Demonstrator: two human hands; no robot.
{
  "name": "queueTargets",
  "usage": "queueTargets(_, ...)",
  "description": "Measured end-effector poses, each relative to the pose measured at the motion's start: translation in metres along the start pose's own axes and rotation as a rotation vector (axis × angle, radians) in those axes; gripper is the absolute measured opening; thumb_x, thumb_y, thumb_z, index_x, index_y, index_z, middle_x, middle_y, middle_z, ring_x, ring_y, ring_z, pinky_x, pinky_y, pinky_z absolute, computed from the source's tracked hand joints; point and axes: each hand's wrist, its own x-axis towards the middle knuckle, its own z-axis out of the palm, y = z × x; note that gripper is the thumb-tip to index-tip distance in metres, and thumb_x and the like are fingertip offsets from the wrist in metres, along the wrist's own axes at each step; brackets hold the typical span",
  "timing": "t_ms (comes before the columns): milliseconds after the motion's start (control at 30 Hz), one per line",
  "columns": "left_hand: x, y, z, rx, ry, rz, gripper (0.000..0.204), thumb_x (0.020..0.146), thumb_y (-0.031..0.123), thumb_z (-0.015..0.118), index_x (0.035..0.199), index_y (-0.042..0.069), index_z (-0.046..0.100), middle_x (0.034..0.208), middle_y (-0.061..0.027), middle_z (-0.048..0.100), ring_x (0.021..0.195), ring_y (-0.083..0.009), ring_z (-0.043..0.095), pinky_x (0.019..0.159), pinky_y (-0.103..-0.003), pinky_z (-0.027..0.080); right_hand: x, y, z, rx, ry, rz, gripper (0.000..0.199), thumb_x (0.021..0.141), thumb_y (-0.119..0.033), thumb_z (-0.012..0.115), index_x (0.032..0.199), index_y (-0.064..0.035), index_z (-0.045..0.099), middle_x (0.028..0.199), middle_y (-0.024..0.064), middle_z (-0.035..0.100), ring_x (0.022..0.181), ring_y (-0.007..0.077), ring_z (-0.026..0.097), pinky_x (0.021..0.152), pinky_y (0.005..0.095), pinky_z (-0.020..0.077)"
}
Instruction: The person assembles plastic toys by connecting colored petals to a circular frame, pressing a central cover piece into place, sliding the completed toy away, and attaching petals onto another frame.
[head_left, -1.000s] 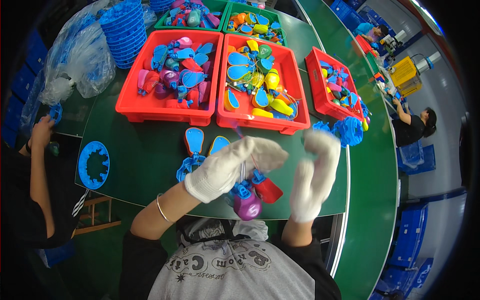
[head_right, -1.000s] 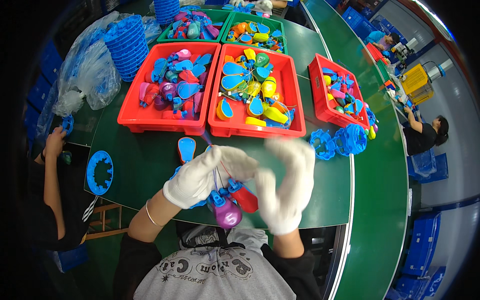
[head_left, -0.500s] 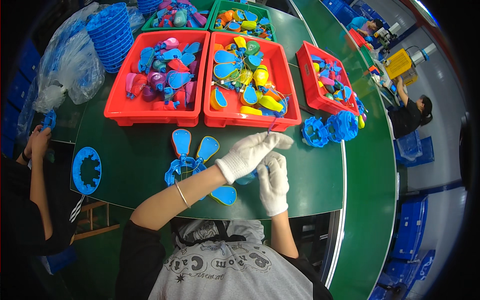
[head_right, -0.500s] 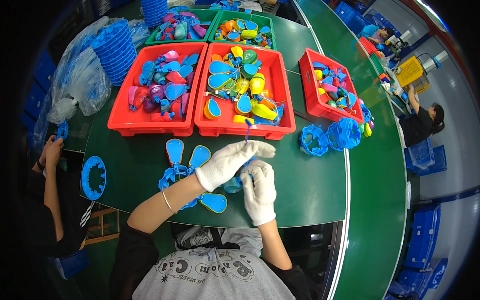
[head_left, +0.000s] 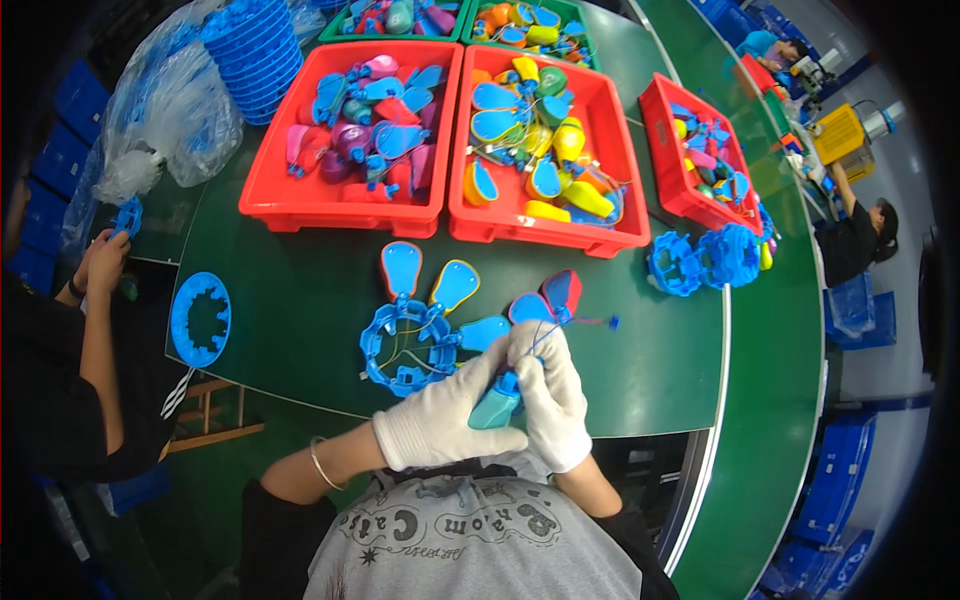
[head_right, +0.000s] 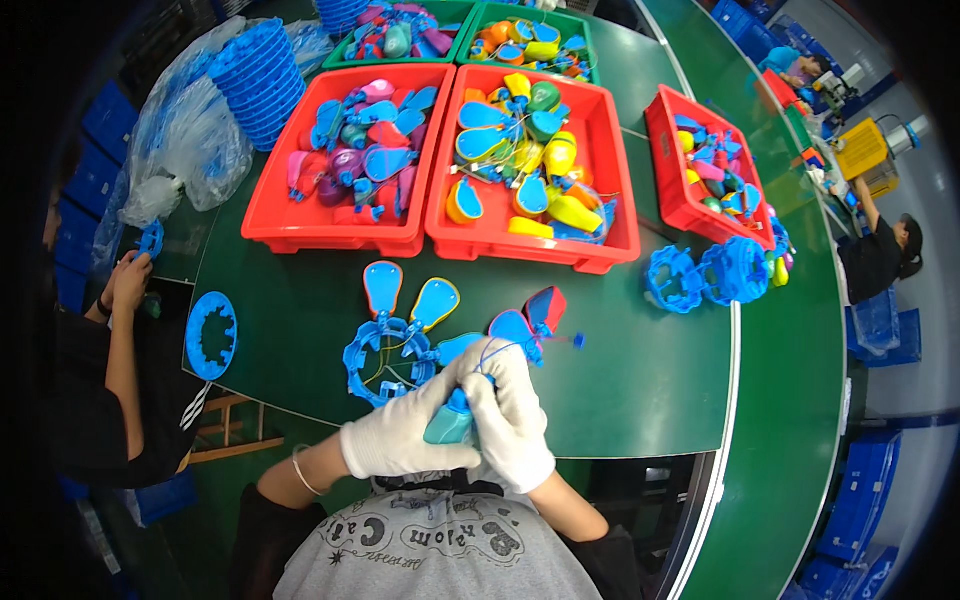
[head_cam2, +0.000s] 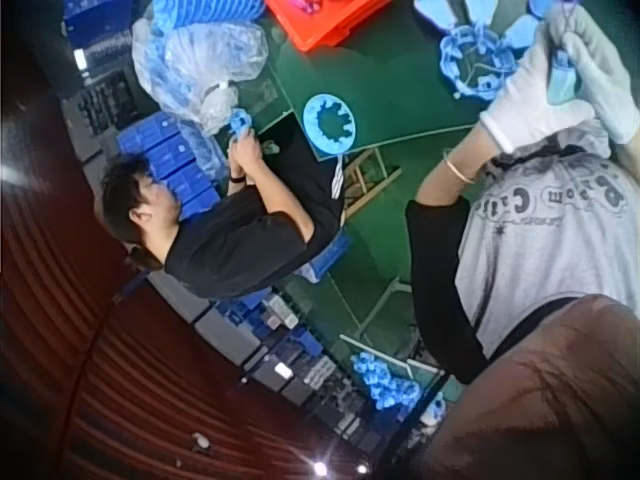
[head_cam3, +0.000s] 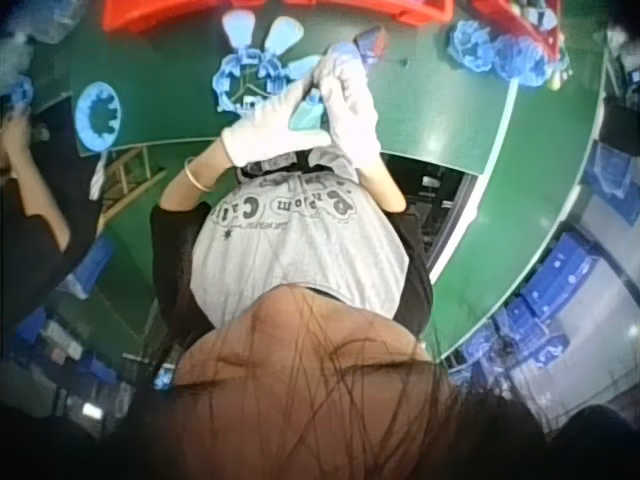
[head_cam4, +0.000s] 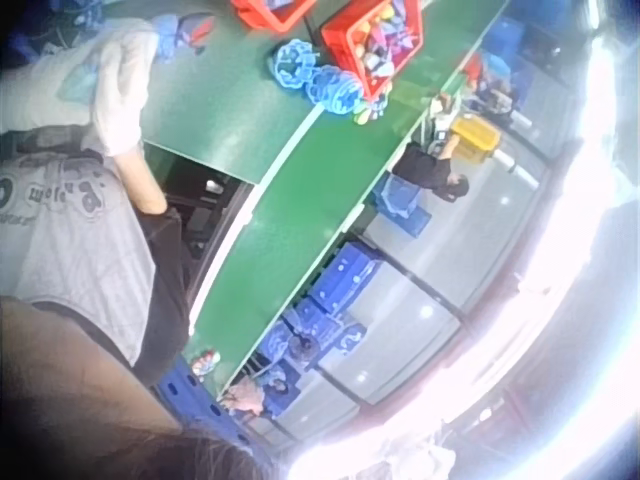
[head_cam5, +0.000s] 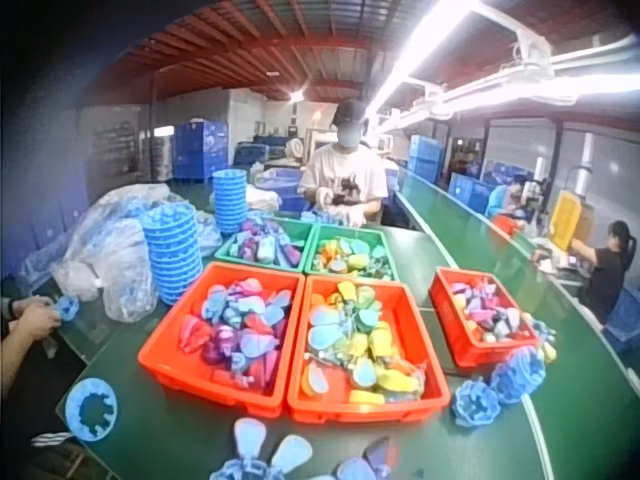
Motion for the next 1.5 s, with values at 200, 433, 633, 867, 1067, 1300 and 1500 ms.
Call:
queueTargets(200,-0.031,-0.011,-0.01,-0.718,0.018,-0.371,0.065,0.085,0.009,0.062,0.14,0.006,0.03,0.109,-0.0065,0.052,0.079,-0.0095,0.06,0.074,-0.026,0.051,-0.011,0.023,0.013,-0.158,-0.016,0.129,0.044,0.089,-0.008,0.052,0.129,-0.0011,0.037,0.112,0.0084,0.049,0.101,0.0162,0.049,0.091,0.0293,0.039)
queueTargets(433,-0.064,-0.015,-0.043,-0.701,0.171,-0.431,0.041,0.083,0.009,0.06,0.12,-0.002,0.046,0.109,-0.013,0.053,0.083,-0.0174,0.06,0.071,-0.03,0.055,-0.026,0.02,-0.001,0.587,-0.212,0.628,0.036,0.097,-0.01,0.042,0.131,-0.0009,0.038,0.108,0.0082,0.052,0.093,0.0151,0.054,0.093,0.0346,0.0449)
queueTargets(633,-0.085,-0.034,-0.05,-0.67,0.21,-0.393,0.045,0.092,0.037,0.055,0.119,0.001,0.048,0.099,-0.0078,0.054,0.081,-0.0117,0.057,0.069,-0.027,0.052,-0.048,0.032,-0.001,0.771,-0.557,0.815,0.082,0.092,-0.026,0.058,0.147,-0.0046,0.001,0.131,0.016,0.041,0.113,0.0246,0.051,0.099,0.0386,0.0418)
queueTargets(867,-0.083,-0.058,-0.033,-0.767,0.307,-0.365,0.056,0.089,0.048,0.055,0.117,0.001,0.045,0.098,-0.0087,0.054,0.085,-0.0138,0.059,0.071,-0.029,0.055,-0.032,0.023,-0.016,-0.614,-0.956,0.255,0.085,0.085,-0.04,0.063,0.146,-0.0047,0.015,0.117,0.0163,0.056,0.108,0.0244,0.055,0.096,0.0313,0.0391)
queueTargets(1067,-0.066,-0.057,-0.012,-0.995,0.322,-0.292,0.052,0.088,0.034,0.062,0.122,0.001,0.042,0.108,-0.0095,0.05,0.091,-0.0158,0.058,0.077,-0.033,0.056,-0.039,0.042,-0.041,0.617,-0.547,0.295,0.095,0.085,-0.024,0.066,0.149,-0.0169,-0.004,0.14,0.0179,0.033,0.095,0.0241,0.052,0.084,0.0333,0.0429)
queueTargets(1300,-0.063,-0.049,-0.013,-1.054,0.282,-0.302,0.054,0.084,0.029,0.069,0.123,0.002,0.043,0.109,-0.0082,0.049,0.099,-0.0172,0.055,0.086,-0.037,0.054,-0.044,0.056,-0.049,1.382,-0.198,0.521,0.077,0.089,-0.015,0.053,0.15,-0.0174,0.005,0.137,0.0319,0.036,0.069,0.02,0.057,0.052,0.0234,0.0426)
queueTargets(1500,-0.083,-0.053,-0.016,-0.837,0.239,-0.341,0.045,0.079,0.008,0.07,0.116,0.003,0.046,0.102,-0.0084,0.051,0.094,-0.0132,0.054,0.081,-0.03,0.051,-0.049,0.034,-0.043,0.597,-0.345,0.733,0.084,0.079,-0.026,0.073,0.143,-0.0047,0.024,0.136,0.0221,0.043,0.102,0.0251,0.06,0.09,0.0368,0.0472)
